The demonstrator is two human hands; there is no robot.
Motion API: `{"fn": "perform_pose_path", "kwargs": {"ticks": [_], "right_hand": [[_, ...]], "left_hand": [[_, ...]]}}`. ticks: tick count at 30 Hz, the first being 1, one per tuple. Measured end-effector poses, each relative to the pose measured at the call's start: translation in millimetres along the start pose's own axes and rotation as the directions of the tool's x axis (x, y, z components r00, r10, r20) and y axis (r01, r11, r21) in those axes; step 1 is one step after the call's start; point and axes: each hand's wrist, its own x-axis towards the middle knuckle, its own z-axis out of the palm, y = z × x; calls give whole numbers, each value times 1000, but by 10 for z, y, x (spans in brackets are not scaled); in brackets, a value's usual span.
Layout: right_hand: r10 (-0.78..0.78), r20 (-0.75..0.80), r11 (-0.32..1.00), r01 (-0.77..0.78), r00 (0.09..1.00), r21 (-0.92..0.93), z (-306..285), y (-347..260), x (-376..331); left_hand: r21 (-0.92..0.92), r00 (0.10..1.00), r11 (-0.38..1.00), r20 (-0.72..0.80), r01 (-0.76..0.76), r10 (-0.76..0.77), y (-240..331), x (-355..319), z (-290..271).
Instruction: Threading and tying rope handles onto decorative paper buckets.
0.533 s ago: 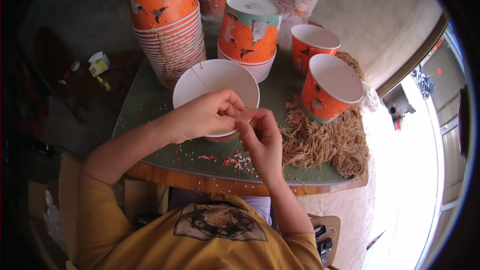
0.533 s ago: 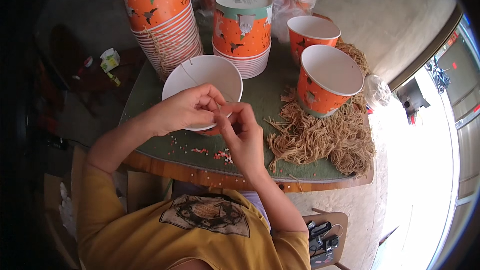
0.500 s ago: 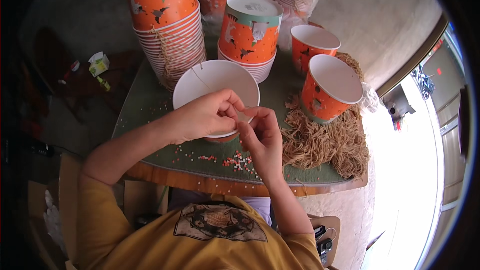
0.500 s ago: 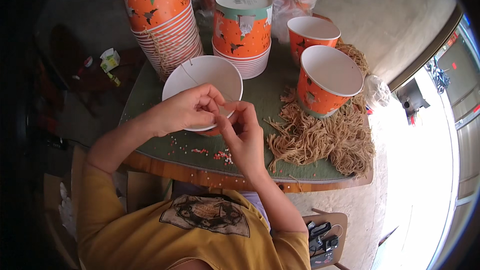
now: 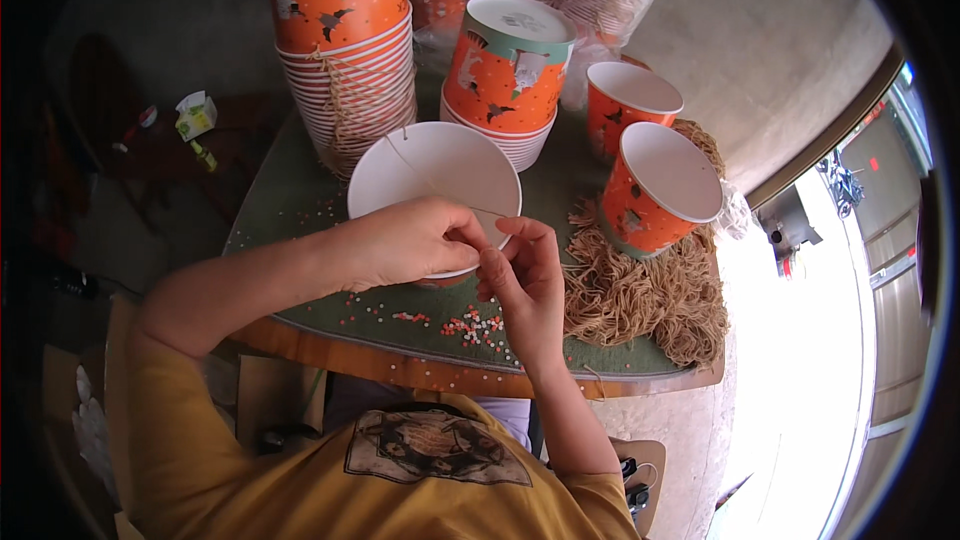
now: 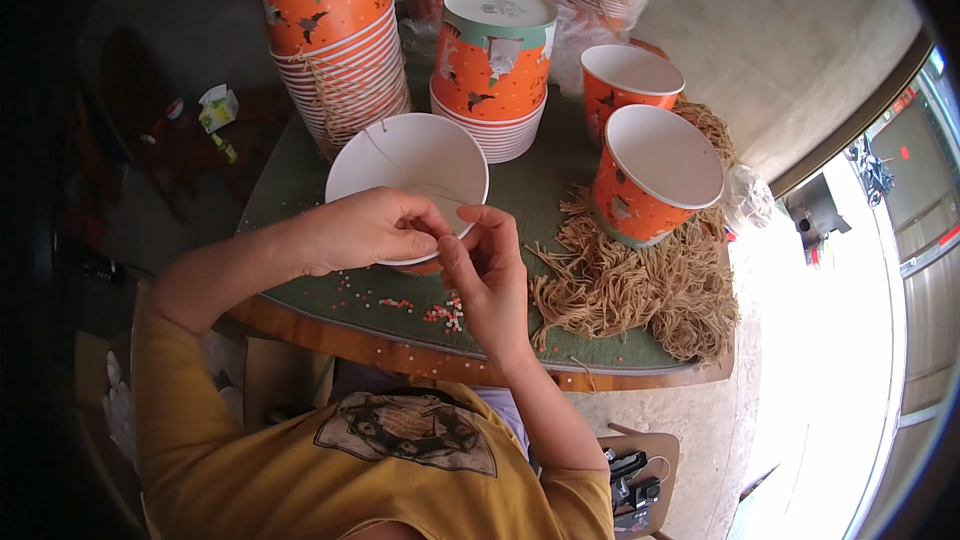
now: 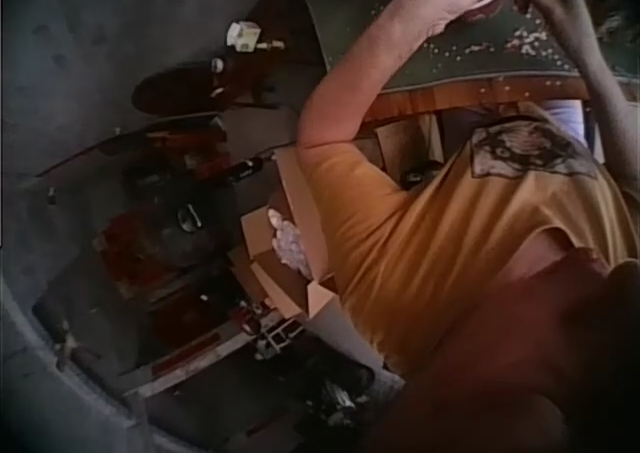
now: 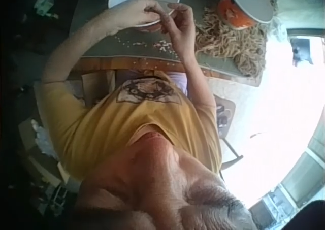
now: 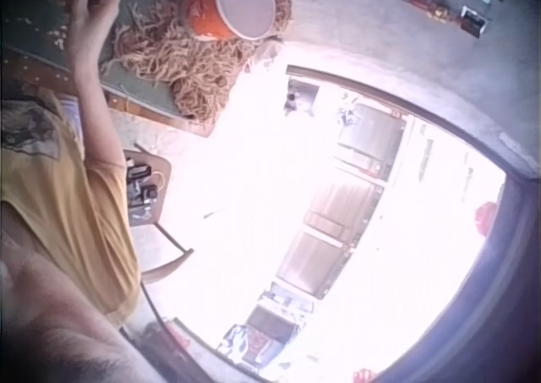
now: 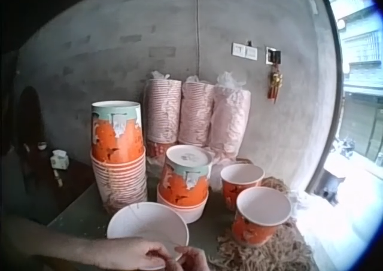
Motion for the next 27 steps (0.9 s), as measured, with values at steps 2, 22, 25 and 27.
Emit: {"fn": "perform_pose_path", "kwargs": {"ticks": [2,22,25,27], "right_hand": [[-9,-5,1000,9,1000,7,13,-13,-5],[-120,375,913,251,919,-323,-295,-526,213],[-152,293,912,248,944,-325,-263,-445,294],[-171,246,920,244,954,-307,-263,-432,300]], "left_hand": [[-161,999,987,-51,-20,12,15,-15,51],[-250,997,966,-57,-69,56,-39,37,106],[-196,998,979,-30,-65,60,7,37,93],[-198,1000,980,-4,-13,13,37,31,74]]}}
